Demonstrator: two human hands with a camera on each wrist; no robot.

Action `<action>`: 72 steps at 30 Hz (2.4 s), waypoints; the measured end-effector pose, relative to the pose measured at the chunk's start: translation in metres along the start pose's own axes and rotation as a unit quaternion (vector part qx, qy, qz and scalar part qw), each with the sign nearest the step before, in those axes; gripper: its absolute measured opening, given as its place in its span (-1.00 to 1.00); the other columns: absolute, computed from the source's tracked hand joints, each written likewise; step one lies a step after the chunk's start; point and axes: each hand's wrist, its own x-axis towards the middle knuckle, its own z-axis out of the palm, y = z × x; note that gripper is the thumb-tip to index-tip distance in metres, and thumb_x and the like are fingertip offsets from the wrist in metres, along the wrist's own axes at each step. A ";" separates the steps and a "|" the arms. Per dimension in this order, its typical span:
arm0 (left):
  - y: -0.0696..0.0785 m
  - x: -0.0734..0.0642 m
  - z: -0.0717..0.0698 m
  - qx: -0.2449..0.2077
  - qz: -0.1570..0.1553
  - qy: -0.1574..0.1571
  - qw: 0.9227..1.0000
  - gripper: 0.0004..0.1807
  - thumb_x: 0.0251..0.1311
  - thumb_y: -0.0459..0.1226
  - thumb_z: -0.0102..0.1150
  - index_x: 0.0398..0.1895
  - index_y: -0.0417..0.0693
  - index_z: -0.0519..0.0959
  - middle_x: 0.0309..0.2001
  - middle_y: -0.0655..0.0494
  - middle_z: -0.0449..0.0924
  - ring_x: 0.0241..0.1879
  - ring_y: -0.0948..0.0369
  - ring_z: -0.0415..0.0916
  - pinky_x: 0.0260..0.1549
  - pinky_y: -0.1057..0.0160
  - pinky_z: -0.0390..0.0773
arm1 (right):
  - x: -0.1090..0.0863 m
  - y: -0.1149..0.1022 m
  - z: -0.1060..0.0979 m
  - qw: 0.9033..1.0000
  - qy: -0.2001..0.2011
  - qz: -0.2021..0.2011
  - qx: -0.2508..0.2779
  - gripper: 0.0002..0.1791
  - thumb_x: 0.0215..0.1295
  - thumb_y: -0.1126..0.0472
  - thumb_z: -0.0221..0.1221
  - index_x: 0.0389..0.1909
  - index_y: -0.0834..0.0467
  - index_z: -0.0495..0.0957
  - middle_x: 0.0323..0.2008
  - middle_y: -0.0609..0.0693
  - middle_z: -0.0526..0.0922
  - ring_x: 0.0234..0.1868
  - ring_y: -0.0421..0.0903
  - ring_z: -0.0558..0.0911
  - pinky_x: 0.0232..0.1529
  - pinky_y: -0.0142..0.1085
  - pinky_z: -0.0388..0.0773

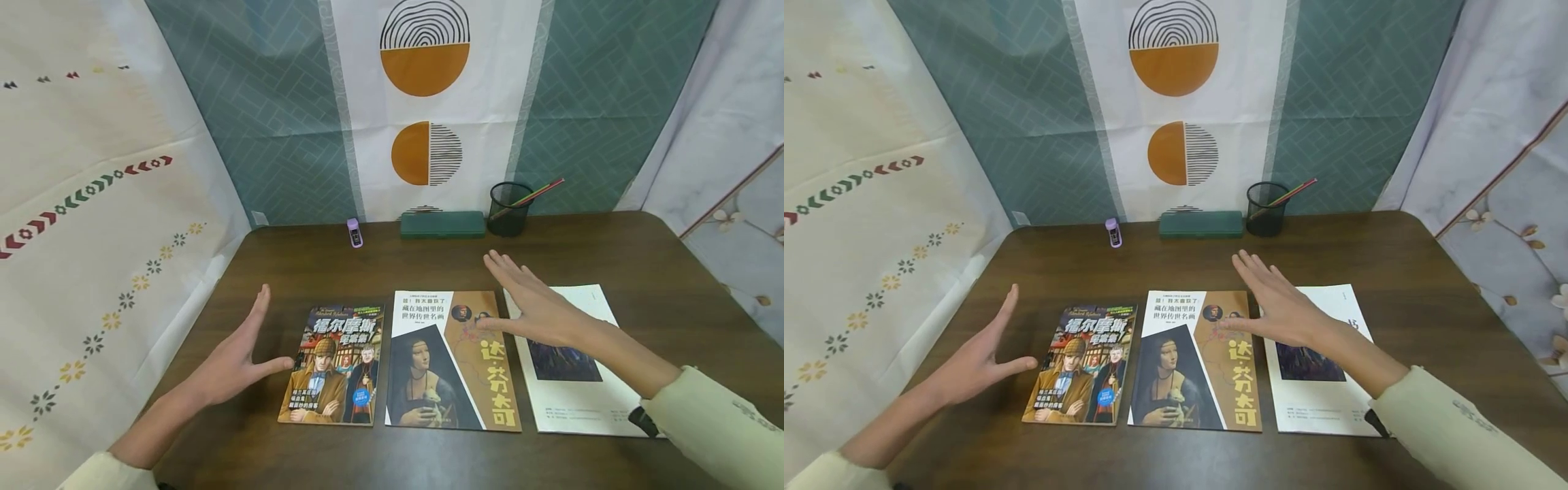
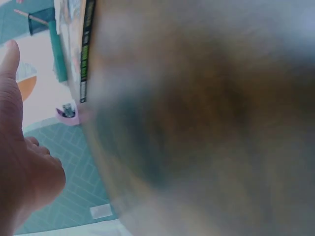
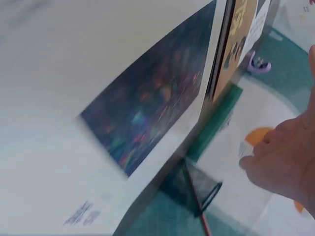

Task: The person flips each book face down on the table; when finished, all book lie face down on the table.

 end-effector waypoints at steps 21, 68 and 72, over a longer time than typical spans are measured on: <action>0.010 -0.030 0.032 -0.038 0.019 -0.064 0.997 0.62 -0.10 0.24 0.65 0.74 0.25 -0.46 0.72 -0.21 -0.36 0.62 -0.26 -0.10 0.39 -0.37 0.20 | 0.103 -0.060 0.065 0.966 -0.133 -0.109 0.191 0.24 0.24 0.09 0.56 0.74 0.11 -0.08 0.71 0.09 -0.03 0.68 0.16 0.04 0.55 0.19 0.15; 0.014 -0.023 0.031 0.245 0.327 -0.017 0.913 -0.12 0.38 0.25 0.29 0.42 -0.32 0.52 0.33 -0.25 0.58 -0.15 0.08 0.80 -0.33 0.16 0.76 | 0.152 -0.083 0.095 0.972 -0.136 -0.124 0.145 -0.29 0.16 0.30 0.54 0.38 0.16 0.61 0.32 0.07 0.64 0.35 0.00 0.61 0.28 -0.18 0.58; 0.014 -0.022 0.031 0.237 0.369 0.011 0.899 -0.24 0.45 0.20 0.24 0.34 -0.30 0.61 0.26 -0.24 0.64 -0.15 0.10 0.80 -0.40 0.19 0.75 | 0.151 -0.084 0.095 0.973 -0.139 -0.129 0.132 -0.29 0.18 0.30 0.54 0.39 0.13 0.60 0.33 0.08 0.62 0.37 0.02 0.59 0.31 -0.16 0.56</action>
